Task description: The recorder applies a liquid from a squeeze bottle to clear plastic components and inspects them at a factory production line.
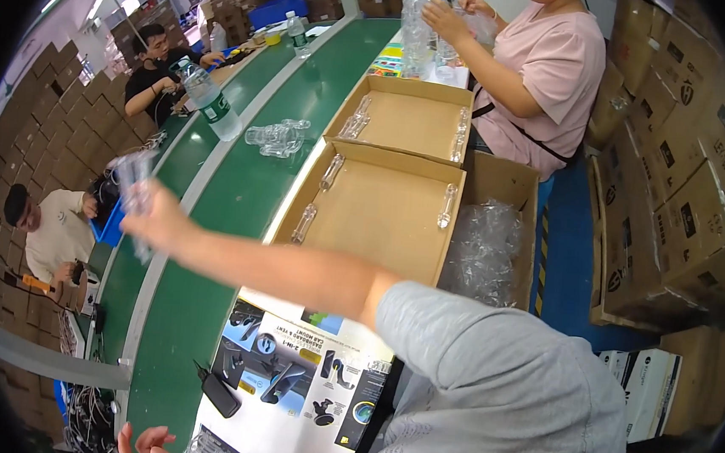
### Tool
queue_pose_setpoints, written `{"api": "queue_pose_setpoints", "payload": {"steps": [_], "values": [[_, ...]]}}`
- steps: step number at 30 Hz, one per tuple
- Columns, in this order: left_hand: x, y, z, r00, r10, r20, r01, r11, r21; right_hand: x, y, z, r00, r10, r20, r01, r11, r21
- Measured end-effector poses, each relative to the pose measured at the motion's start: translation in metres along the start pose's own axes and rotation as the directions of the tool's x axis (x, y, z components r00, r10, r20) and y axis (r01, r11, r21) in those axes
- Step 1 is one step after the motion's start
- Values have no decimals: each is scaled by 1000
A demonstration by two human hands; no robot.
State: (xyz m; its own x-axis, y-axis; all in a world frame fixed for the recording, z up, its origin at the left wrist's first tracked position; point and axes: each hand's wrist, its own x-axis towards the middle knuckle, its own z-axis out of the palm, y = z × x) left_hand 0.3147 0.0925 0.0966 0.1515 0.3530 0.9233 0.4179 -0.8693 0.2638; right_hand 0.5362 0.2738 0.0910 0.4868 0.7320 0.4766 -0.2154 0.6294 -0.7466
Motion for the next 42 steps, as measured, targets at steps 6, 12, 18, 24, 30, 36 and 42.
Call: {"api": "queue_pose_setpoints", "payload": {"steps": [6, 12, 18, 24, 30, 36, 42], "values": [[2, -2, -6, 995, 60, 82, -41, 977, -211, 54, 36, -154, 966, 84, -243, -161, 936, -314], [-2, 16, 34, 994, -73, -82, 76, 997, 28, 55, 72, -229, 796, 399, -455, -389, 913, 120], [7, 44, 73, 977, -180, 117, 163, 976, 143, 59, 86, -255, 802, 360, -477, -269, 930, 248], [-3, 28, 77, 976, -203, 82, 177, 952, 248, 66, 91, -234, 829, 434, -353, -398, 901, 175], [1, 35, 91, 938, -337, 81, 327, 938, 117, 79, 101, -233, 813, 426, -396, -418, 902, 110], [3, 31, 81, 997, -47, 62, 30, 968, 248, 96, 115, -235, 799, 404, -445, -428, 902, 52], [-5, 30, 67, 971, -222, 83, 228, 971, -75, 98, 124, -234, 748, 408, -523, -403, 906, 130]]}}
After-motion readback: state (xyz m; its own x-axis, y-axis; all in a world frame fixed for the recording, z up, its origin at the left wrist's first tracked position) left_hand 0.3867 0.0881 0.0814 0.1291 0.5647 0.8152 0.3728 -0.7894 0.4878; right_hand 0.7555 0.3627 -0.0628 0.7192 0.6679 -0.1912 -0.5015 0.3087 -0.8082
